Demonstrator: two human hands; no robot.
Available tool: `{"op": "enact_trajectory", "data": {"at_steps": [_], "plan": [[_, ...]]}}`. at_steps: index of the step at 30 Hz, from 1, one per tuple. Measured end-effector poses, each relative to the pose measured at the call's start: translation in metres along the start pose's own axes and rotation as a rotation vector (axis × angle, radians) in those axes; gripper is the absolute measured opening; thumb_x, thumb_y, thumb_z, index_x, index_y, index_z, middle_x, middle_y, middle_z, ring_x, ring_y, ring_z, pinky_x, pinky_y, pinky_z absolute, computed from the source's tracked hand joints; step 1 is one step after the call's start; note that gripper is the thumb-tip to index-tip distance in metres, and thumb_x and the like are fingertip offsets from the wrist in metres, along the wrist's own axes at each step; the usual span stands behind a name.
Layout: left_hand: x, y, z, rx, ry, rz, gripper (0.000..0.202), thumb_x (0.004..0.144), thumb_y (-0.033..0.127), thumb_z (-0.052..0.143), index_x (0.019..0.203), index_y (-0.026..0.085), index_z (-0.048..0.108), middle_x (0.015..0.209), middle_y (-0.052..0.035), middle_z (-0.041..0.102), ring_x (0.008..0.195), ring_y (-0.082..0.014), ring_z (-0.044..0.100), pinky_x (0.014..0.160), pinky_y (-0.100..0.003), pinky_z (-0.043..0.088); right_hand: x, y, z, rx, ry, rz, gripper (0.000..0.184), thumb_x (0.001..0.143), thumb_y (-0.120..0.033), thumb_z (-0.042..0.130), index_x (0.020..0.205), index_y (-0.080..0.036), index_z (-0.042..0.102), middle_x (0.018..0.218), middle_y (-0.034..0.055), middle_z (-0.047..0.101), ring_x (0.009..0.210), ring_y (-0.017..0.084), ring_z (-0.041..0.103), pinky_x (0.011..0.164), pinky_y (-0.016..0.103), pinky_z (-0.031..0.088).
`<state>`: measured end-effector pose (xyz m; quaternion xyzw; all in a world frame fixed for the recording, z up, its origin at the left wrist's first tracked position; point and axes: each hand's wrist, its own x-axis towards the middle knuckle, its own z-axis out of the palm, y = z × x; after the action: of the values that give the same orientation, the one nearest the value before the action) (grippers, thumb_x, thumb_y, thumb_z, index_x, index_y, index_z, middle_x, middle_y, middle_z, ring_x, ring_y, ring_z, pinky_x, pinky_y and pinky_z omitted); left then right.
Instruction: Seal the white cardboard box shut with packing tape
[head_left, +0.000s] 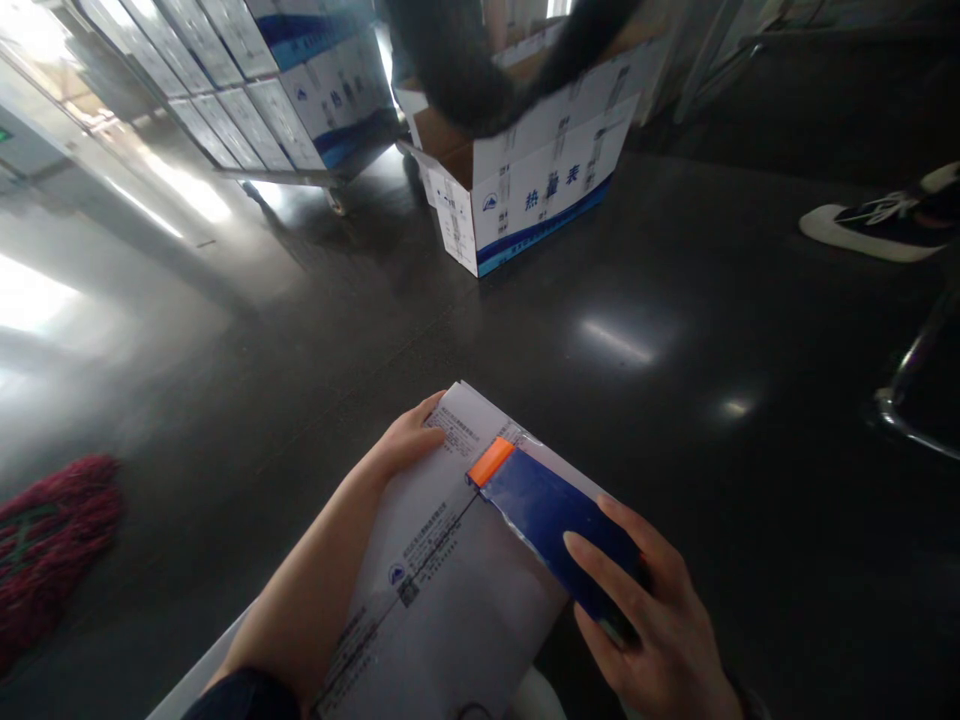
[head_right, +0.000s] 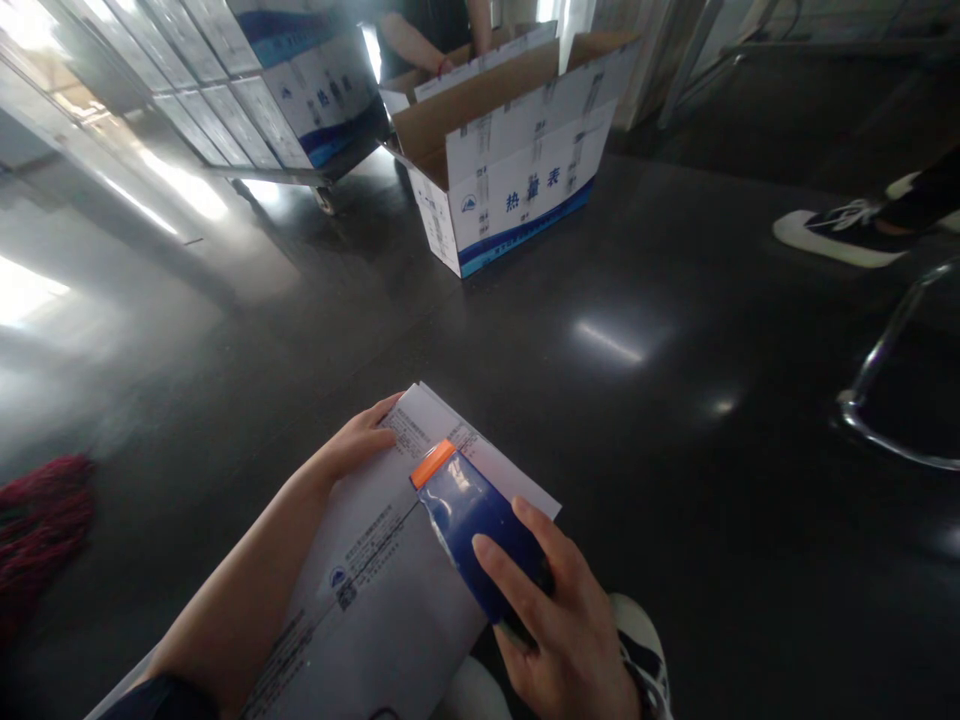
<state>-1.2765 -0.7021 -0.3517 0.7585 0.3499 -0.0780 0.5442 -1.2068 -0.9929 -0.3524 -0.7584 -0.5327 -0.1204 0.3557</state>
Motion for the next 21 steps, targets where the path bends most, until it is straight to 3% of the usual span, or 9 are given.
{"op": "enact_trajectory", "data": {"at_steps": [11, 21], "plan": [[-0.0011, 0.0077, 0.0034, 0.078, 0.066, -0.073, 0.077, 0.062, 0.011, 0.05, 0.138, 0.022, 0.041, 0.108, -0.0058, 0.067, 0.09, -0.0199, 0.065, 0.073, -0.029, 0.051, 0.0018, -0.0005, 0.0007, 0.001, 0.005, 0.0, 0.03, 0.086, -0.015, 0.046, 0.114, -0.023, 0.051, 0.129, 0.013, 0.039, 0.113, 0.024, 0.048, 0.076, 0.035, 0.058], [-0.0024, 0.0063, 0.006, 0.2, 0.126, -0.048, 0.066, 0.074, 0.025, 0.056, 0.138, 0.022, 0.042, 0.106, -0.0066, 0.068, 0.084, -0.0204, 0.066, 0.076, -0.032, 0.051, 0.0003, -0.0011, 0.0006, 0.022, -0.004, 0.018, 0.035, 0.083, -0.013, 0.047, 0.116, -0.024, 0.052, 0.132, 0.0111, 0.039, 0.115, 0.025, 0.048, 0.078, 0.037, 0.058]]}}
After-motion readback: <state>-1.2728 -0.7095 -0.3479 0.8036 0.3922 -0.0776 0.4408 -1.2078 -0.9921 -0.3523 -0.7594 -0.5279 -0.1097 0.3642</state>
